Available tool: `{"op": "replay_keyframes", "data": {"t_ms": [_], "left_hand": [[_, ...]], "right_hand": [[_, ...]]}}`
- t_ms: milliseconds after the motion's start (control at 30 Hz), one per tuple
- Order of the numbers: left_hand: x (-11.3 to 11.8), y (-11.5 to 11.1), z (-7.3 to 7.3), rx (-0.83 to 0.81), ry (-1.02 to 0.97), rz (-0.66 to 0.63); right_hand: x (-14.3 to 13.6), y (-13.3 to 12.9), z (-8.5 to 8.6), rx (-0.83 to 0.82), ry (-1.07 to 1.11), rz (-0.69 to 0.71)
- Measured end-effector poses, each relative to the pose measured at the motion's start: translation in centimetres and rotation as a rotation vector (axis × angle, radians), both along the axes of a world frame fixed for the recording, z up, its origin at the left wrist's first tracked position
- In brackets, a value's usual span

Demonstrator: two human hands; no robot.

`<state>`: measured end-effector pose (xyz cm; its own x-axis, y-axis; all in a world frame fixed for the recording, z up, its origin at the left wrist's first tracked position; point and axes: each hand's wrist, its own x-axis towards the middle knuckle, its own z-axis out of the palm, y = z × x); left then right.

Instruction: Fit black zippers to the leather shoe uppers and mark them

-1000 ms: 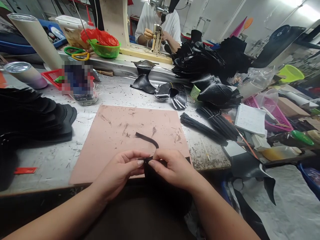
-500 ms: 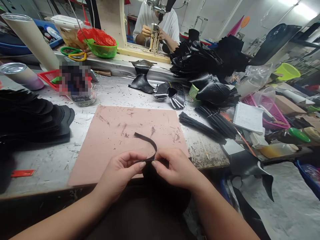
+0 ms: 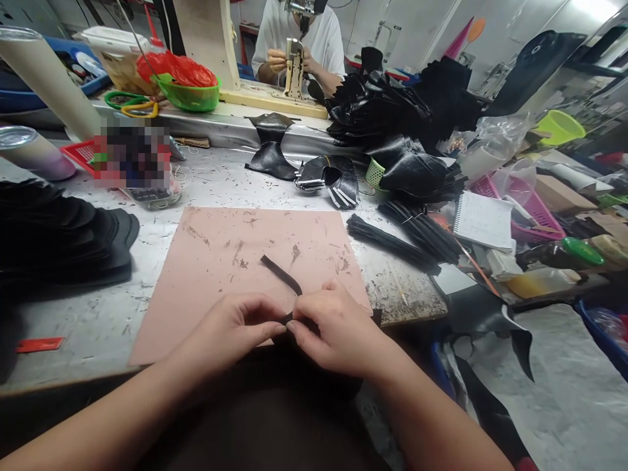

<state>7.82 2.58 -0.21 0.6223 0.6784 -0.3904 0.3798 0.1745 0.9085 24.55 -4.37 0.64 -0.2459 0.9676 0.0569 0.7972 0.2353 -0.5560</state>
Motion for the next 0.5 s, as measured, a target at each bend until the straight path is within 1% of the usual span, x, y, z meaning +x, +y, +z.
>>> {"op": "replay_keyframes", "data": {"t_ms": [67,133,300,500], "left_hand": [[0.0,0.2,0.3,0.057,0.077,-0.029],[-0.1,0.2,0.4,0.069,0.112,-0.042],[0.1,0.3,0.7,0.081,0.116,-0.116],[0.0,0.7,0.2,0.056,0.142,-0.205]], "right_hand": [[0.0,0.0,0.1,0.017,0.009,0.011],[0.0,0.0,0.1,0.022,0.025,0.02],[0.4,0.2,0.0,0.022,0.043,0.042],[1.2,0.3,0.3,0.052,-0.001,-0.027]]}}
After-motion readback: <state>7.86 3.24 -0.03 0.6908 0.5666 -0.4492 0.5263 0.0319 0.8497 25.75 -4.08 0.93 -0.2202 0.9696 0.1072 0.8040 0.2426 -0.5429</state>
